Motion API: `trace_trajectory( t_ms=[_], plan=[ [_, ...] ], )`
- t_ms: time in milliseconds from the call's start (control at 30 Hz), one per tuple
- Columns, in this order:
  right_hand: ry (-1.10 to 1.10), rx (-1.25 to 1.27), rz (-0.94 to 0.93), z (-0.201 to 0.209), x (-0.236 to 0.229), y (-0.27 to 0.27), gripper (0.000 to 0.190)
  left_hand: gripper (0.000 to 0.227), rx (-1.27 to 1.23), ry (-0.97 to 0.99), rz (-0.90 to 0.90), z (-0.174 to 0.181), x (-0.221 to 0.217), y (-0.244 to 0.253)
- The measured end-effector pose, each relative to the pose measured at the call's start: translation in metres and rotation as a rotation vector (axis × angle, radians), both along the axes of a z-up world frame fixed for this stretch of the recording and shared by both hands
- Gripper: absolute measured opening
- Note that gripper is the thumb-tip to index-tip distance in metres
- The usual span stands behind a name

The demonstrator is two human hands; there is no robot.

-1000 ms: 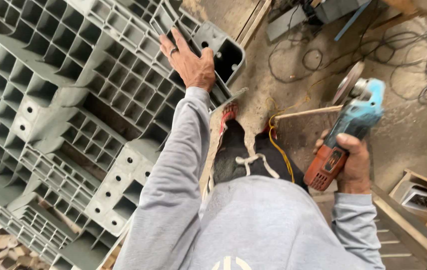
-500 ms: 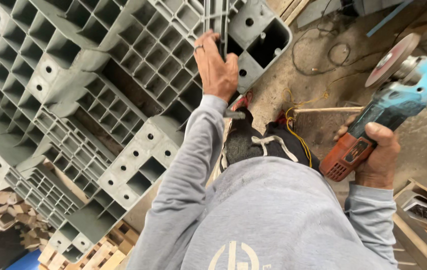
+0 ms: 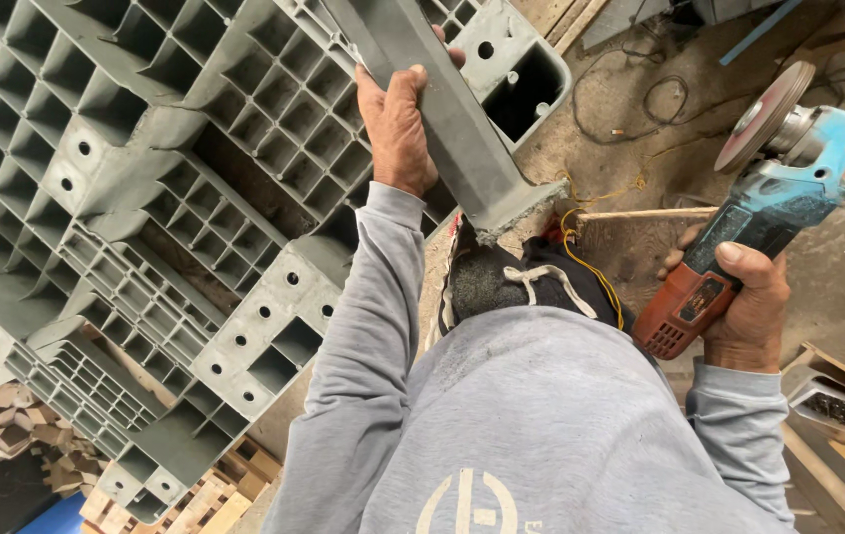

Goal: The person uses an angle grinder to smooth the edges of stacked gray metal frames. They hold the frames with one hand while operating the grinder with the other, moving along the edges to remove burrs. The person repositions the frames as needed to access different edges.

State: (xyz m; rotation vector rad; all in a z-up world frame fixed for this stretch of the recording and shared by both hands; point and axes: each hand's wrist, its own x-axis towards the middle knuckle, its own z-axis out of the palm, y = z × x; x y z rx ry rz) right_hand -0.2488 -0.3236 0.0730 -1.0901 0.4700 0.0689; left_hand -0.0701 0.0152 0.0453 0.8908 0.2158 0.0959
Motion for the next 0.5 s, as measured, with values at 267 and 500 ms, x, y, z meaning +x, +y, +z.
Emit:
trace_trajectory(
  t_ms=[267,500],
  plan=[
    [0.011,-0.050,-0.015,0.000,-0.002,-0.003,0.036,0.058,0.054,0.083,-0.026,-0.021,0.001,0.001],
    [0.022,-0.015,-0.019,-0.003,-0.005,-0.005,0.037,0.057,0.033,0.077,-0.034,-0.027,0.003,0.001]
  ],
)
